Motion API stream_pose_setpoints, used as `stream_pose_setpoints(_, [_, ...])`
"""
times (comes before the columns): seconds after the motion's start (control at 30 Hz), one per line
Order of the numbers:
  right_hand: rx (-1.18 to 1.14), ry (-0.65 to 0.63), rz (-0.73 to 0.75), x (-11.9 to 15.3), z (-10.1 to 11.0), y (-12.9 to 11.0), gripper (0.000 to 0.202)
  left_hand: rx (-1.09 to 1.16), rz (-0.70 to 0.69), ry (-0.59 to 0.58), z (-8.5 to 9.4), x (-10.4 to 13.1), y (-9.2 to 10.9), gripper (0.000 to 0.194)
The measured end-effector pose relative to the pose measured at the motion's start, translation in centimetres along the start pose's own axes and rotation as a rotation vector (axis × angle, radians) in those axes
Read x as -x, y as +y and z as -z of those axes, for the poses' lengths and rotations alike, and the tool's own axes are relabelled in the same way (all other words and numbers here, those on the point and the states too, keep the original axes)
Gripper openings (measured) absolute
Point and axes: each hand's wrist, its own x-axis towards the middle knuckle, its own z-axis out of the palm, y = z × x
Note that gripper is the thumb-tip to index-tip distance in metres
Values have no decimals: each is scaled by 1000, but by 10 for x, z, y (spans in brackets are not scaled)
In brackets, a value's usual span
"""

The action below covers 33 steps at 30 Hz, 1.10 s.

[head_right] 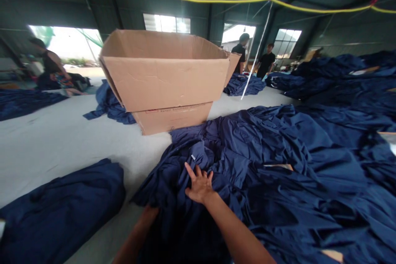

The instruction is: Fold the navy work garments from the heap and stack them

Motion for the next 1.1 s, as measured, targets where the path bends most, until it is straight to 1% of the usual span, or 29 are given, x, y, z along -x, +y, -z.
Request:
stream_pose_setpoints(0.07, [43, -29, 82, 1, -14, -1, 88, -87, -46, -64, -16, 6, 11, 44])
stream_pose_setpoints(0.17, [89, 45, 174, 4, -33, 4, 73, -217, -154, -164, -31, 18, 18, 55])
stream_pose_setpoints(0.23, [94, 88, 201, 6, -40, 7, 61, -201, -259, -233, -32, 22, 18, 55])
stream_pose_setpoints(0.3, [89, 104, 200, 8, -42, 6, 54, -164, -329, -246, -24, 23, 15, 55])
stream_pose_setpoints(0.37, [76, 108, 210, 9, -43, 0, 53, -210, -292, -198, -5, 21, 9, 56])
stream_pose_setpoints(0.47, [46, 88, 293, 9, -48, -16, 59, -445, -177, -78, 37, 18, -5, 58])
stream_pose_setpoints(0.57, [46, 27, 369, 4, -61, -41, 67, -731, -139, 49, 80, 17, -22, 56])
stream_pose_setpoints(0.63, [57, -11, 381, -1, -72, -61, 72, -865, -140, 107, 102, 15, -34, 55])
stream_pose_setpoints(0.7, [51, -36, 370, -8, -83, -80, 69, -924, -143, 131, 115, 10, -47, 58])
stream_pose_setpoints(0.77, [31, -53, 339, -15, -93, -97, 61, -927, -146, 124, 124, 4, -60, 60])
stream_pose_setpoints(0.9, [26, -64, 283, -28, -107, -128, 57, -904, -137, 117, 141, -18, -82, 59])
stream_pose_setpoints(1.0, [29, -37, 311, -38, -115, -155, 57, -911, -81, 132, 165, -43, -95, 59])
stream_pose_setpoints(1.1, [-10, -11, 377, -48, -123, -178, 56, -888, 14, 131, 193, -69, -107, 60])
